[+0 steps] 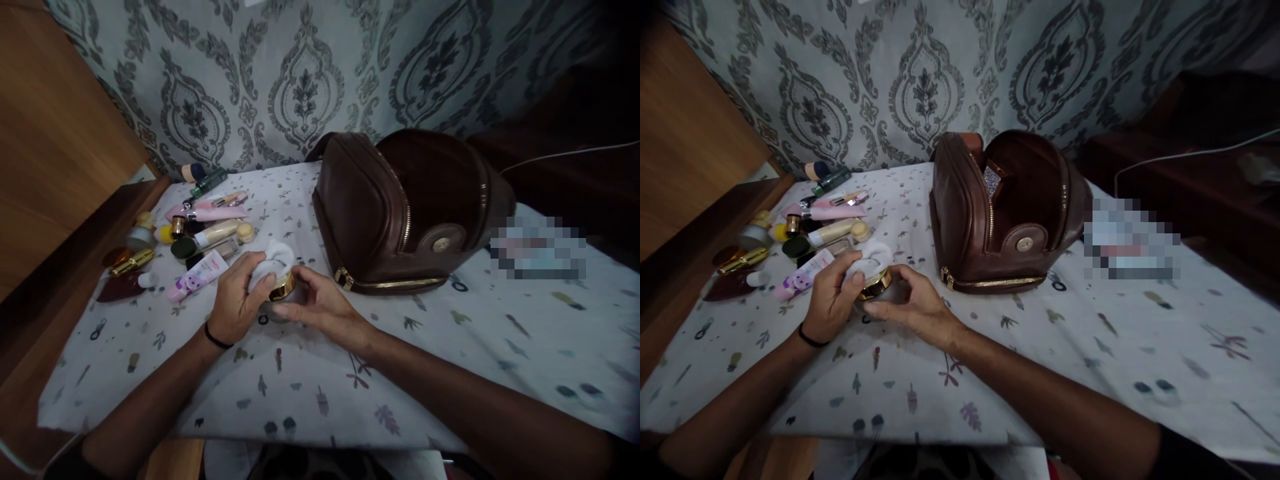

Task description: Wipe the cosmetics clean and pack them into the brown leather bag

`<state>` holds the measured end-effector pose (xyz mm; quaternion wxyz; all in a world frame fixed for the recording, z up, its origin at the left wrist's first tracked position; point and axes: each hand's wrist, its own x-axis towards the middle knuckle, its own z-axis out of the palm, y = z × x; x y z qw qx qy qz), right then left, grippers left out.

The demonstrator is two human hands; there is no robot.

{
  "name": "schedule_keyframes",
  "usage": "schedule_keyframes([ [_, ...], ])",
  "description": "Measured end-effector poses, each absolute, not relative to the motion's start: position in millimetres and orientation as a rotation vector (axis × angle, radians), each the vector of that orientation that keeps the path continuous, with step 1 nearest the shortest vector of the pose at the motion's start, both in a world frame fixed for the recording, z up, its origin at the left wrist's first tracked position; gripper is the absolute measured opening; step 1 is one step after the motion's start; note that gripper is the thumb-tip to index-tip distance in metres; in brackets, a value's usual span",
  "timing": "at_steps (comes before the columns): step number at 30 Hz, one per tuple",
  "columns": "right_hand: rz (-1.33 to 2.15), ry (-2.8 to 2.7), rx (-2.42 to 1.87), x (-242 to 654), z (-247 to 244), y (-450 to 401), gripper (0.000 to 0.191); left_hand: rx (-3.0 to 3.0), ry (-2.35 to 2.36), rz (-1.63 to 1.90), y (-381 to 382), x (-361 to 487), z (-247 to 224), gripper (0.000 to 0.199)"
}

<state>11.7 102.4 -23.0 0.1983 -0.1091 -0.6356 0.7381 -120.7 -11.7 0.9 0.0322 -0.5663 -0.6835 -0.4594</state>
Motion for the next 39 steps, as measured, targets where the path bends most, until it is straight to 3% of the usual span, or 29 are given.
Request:
schedule_keyframes([
  [14, 2.515, -1.288, -0.372, 13, -13, 99, 0.047, -1.740, -1.926, -1.278, -11, -114, 1, 0.022],
  [17, 2.599, -1.176, -0.394, 13, -15, 101, 0.043, -1.915, -1.896, -1.182, -11, -112, 2, 0.031],
  [20, 2.633, -1.132, -0.384, 13, -18, 103, 0.037, -1.999, -1.893, -1.087, -11, -111, 2, 0.056],
  [22, 2.650, -1.126, -0.386, 13, -19, 103, 0.037, -2.000, -1.894, -1.042, -11, -110, 2, 0.059],
  [30, 2.731, -0.999, -0.474, 9, -15, 103, 0.026, -1.937, -1.661, -1.097, -11, -113, 2, 0.038],
  [39, 2.895, -0.713, -0.375, 9, -12, 104, 0.032, -2.080, -1.503, -0.990, -12, -105, 5, 0.014],
])
